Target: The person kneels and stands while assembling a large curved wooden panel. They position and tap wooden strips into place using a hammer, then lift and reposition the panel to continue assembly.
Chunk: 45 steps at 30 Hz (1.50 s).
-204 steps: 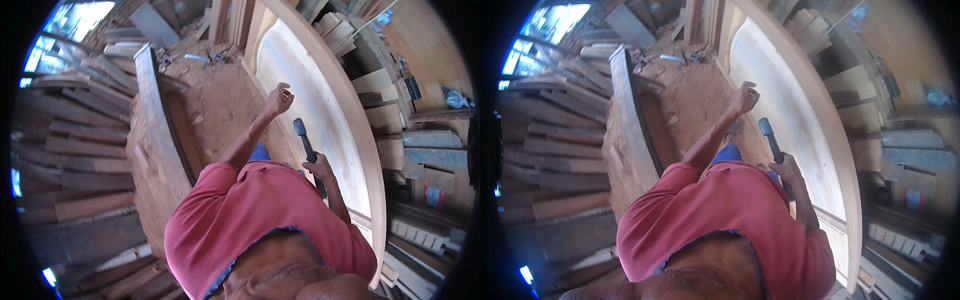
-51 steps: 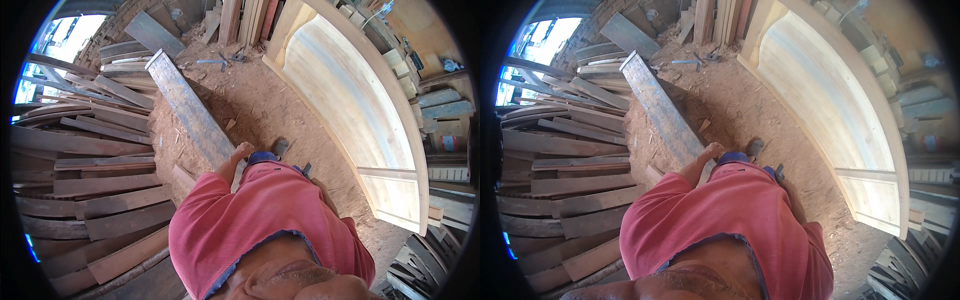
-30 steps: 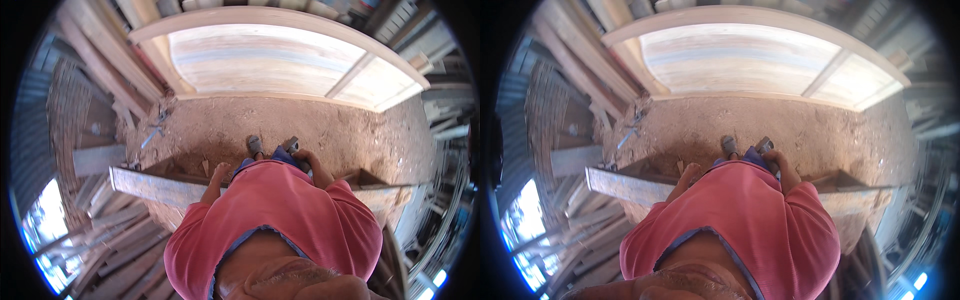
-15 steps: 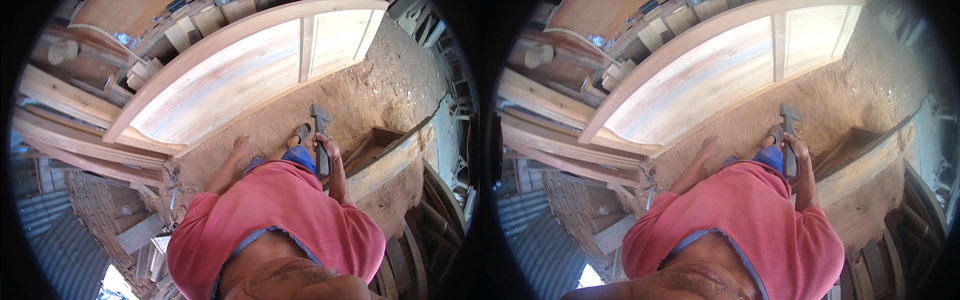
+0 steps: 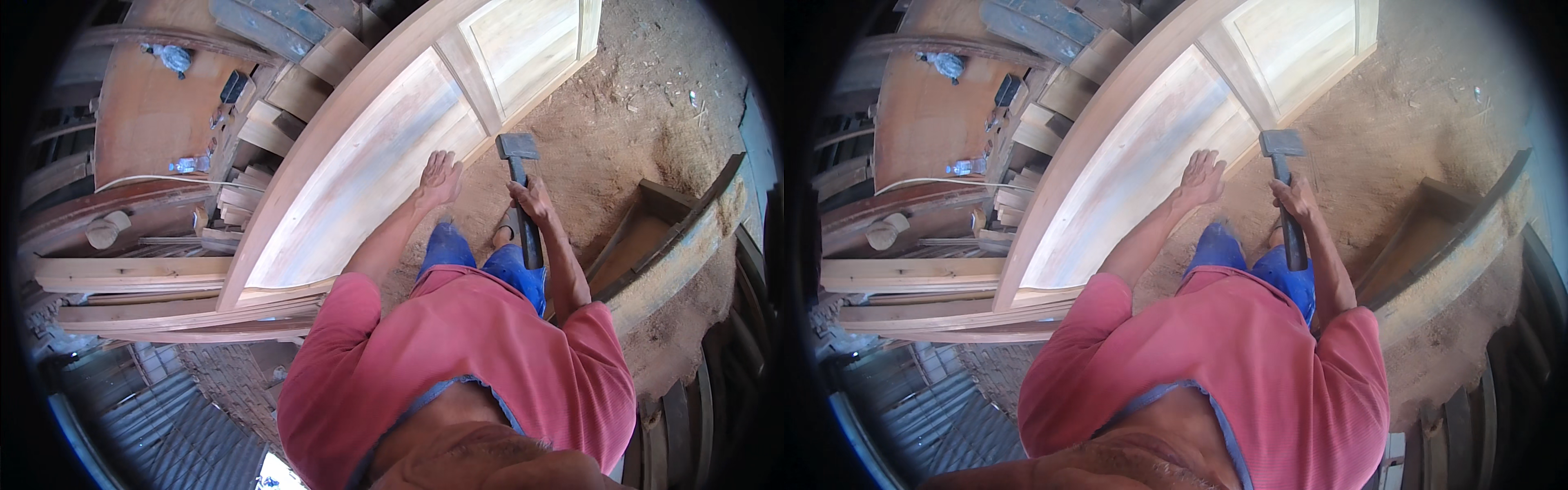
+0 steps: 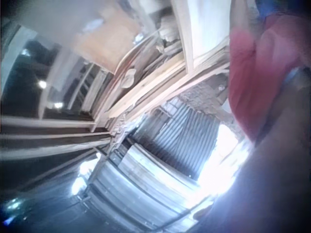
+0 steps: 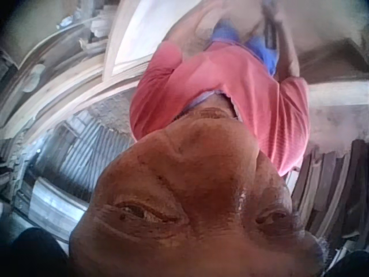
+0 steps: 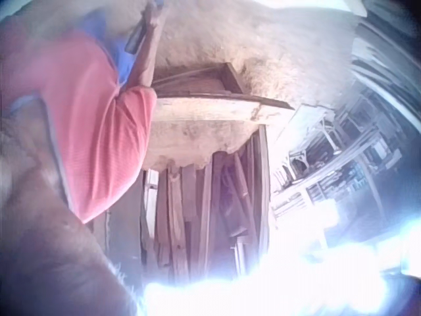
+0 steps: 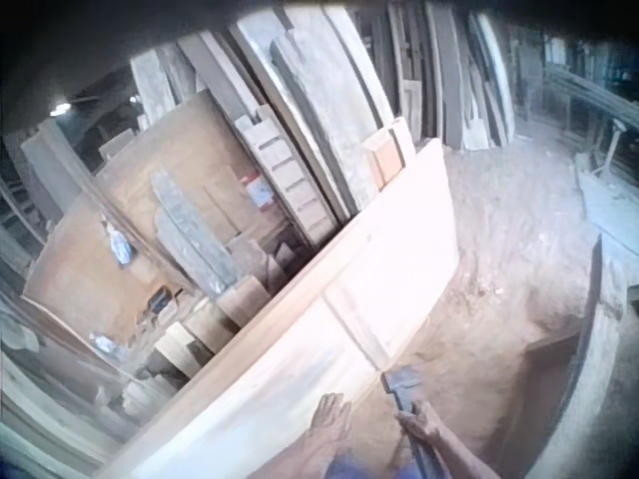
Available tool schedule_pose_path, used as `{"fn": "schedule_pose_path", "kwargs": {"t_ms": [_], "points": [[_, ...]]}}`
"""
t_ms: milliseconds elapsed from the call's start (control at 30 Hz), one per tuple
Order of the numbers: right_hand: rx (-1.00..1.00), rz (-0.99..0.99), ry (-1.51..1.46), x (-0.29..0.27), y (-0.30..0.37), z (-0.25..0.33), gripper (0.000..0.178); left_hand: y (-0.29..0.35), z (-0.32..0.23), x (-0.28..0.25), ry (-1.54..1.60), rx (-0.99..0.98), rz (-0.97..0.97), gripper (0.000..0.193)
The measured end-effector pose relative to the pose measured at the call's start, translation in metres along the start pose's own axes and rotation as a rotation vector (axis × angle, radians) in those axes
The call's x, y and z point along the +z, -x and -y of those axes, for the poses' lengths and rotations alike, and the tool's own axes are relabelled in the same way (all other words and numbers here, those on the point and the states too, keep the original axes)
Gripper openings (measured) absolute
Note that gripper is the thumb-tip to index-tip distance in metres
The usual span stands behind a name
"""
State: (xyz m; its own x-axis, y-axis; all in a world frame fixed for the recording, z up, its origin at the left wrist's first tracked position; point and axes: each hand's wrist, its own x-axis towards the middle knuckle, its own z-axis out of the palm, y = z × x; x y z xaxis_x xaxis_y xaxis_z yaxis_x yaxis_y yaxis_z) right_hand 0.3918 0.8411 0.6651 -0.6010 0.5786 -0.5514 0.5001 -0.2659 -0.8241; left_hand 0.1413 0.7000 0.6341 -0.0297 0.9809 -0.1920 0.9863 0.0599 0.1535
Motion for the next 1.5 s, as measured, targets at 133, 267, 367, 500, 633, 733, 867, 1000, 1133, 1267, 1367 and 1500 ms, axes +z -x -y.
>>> {"fn": "schedule_pose_path", "kwargs": {"t_ms": [133,267,367,500,633,733,867,1000,1133,1267,1367,1500], "points": [[0.062,-0.079,0.082,0.010,-0.042,-0.011,0.031,-0.087,0.054,-0.019,-0.177,0.046,0.116,0.057],[0.118,-0.074,0.110,0.023,-0.085,-0.027,0.038,-0.162,0.113,-0.018,-0.383,0.069,0.260,0.052],[0.162,-0.077,0.068,0.036,-0.127,-0.039,0.039,-0.192,0.149,-0.012,-0.580,0.181,0.187,0.049],[0.196,-0.106,0.071,0.054,-0.186,-0.050,0.040,-0.201,0.168,-0.001,-0.724,0.361,0.106,0.041],[0.214,-0.096,0.037,0.066,-0.231,-0.058,0.040,-0.211,0.160,0.011,-0.661,0.407,0.071,0.027],[0.236,-0.076,0.135,0.072,-0.254,-0.062,0.041,-0.225,0.155,0.014,-0.617,0.349,0.120,0.024],[0.246,-0.088,0.169,0.082,-0.277,-0.065,0.042,-0.231,0.157,0.015,-0.597,0.331,0.092,0.026],[0.248,-0.042,0.236,0.092,-0.292,-0.068,0.044,-0.231,0.158,0.018,-0.581,0.314,0.074,0.028],[0.233,-0.044,0.212,0.100,-0.301,-0.073,0.044,-0.230,0.160,0.020,-0.564,0.314,0.083,0.029],[0.230,-0.102,0.159,0.102,-0.305,-0.078,0.044,-0.229,0.161,0.021,-0.566,0.298,0.060,0.030],[0.236,-0.103,0.193,0.101,-0.307,-0.081,0.045,-0.229,0.160,0.021,-0.559,0.300,0.085,0.027],[0.201,-0.046,0.216,0.097,-0.309,-0.085,0.045,-0.230,0.161,0.021,-0.548,0.308,0.073,0.026]]}}
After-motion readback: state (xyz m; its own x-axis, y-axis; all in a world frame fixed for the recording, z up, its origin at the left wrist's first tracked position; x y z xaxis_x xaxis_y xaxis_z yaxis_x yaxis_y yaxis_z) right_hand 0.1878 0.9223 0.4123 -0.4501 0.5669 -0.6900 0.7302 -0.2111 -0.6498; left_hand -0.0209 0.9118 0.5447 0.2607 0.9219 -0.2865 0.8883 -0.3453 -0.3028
